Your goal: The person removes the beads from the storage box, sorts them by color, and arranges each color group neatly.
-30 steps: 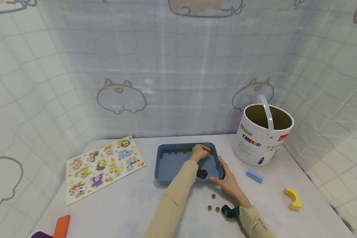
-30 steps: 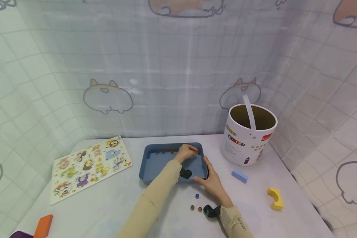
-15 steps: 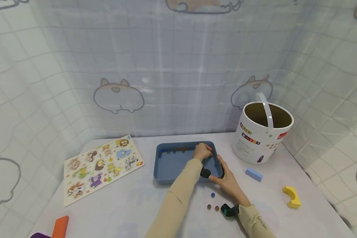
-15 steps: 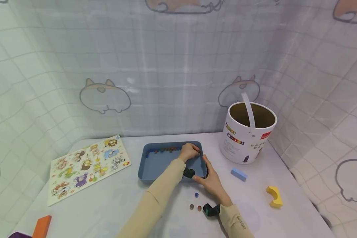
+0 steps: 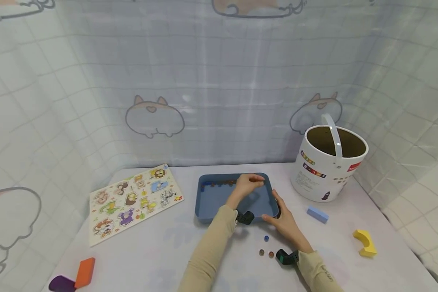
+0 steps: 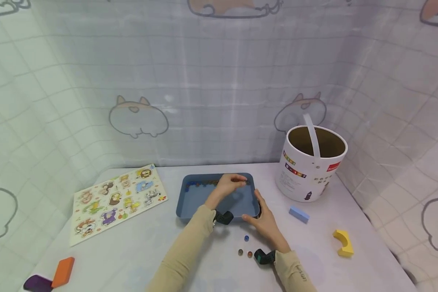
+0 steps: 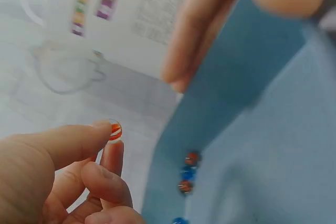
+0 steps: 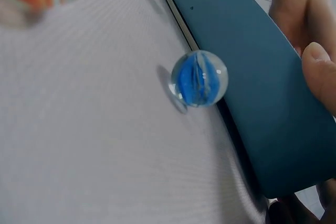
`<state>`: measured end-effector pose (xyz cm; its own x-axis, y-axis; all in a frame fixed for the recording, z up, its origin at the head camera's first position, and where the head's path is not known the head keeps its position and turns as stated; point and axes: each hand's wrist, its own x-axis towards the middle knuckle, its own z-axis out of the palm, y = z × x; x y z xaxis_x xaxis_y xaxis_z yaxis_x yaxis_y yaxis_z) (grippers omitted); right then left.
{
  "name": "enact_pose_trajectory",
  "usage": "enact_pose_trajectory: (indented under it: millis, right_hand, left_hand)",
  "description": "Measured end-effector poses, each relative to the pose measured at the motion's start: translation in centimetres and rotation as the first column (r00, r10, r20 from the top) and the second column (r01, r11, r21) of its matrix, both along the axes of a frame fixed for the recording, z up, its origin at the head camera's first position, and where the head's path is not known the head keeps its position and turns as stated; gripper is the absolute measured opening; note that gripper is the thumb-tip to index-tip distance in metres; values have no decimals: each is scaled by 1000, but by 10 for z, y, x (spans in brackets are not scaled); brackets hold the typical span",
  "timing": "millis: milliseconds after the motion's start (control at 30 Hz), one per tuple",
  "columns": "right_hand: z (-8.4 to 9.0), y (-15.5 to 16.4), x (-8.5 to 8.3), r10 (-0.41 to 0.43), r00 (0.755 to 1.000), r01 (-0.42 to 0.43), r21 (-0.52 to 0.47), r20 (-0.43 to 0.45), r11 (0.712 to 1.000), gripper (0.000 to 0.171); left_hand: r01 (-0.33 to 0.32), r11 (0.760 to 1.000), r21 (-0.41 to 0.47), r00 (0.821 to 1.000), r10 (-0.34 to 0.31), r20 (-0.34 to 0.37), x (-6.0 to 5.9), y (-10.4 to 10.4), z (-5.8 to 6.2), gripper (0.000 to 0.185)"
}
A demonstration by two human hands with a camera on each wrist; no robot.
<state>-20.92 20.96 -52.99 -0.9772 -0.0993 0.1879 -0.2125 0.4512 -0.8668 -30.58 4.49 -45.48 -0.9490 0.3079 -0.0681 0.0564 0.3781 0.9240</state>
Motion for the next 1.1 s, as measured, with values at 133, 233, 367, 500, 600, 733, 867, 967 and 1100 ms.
enact_pose_trajectory:
  millis: [133,233,367,500,600,733,867,967,1100]
  right_hand:
    - [0,2,0,-4,1000,4,6,5,1000,95]
    - [1,4,0,-16,1000,16,9,7,1000,94]
    - [0,2,-1,-10,1000,9,18,23,1000,94]
    - [0,-1,0,-5,999,5,10,36,1000,94]
    - [1,-2,1,-14,1000,14,-1,25,1000,94]
    - [2,0,1,-3,1000,2,6,10,1000,95]
    - [3,2,3,-9,1000,9,8,10,1000,96]
    - [3,3,4,-14,1000,14,6,5,1000,95]
    - [2,1,3,4,1000,-4,12,-6,1000,95]
  left_hand:
    - [55,998,40,998,-55,5,17,-13,4,25]
    - [78,996,44,997,-79,12,30,-19,7,24]
    - [97,994,48,994,-99,40,50,-31,12,21]
    - [173,984,50,981,-177,76,75,-47,15,24]
    - [258,965,43,963,-260,74,93,-57,12,22]
    - [327,945,-10,943,-326,65,115,-64,1,14]
    - [354,924,-145,935,-351,44,132,-65,-13,6]
    - [350,905,-241,933,-359,11,141,-63,-21,6]
    - [330,887,-324,934,-355,-21,148,-61,-27,8]
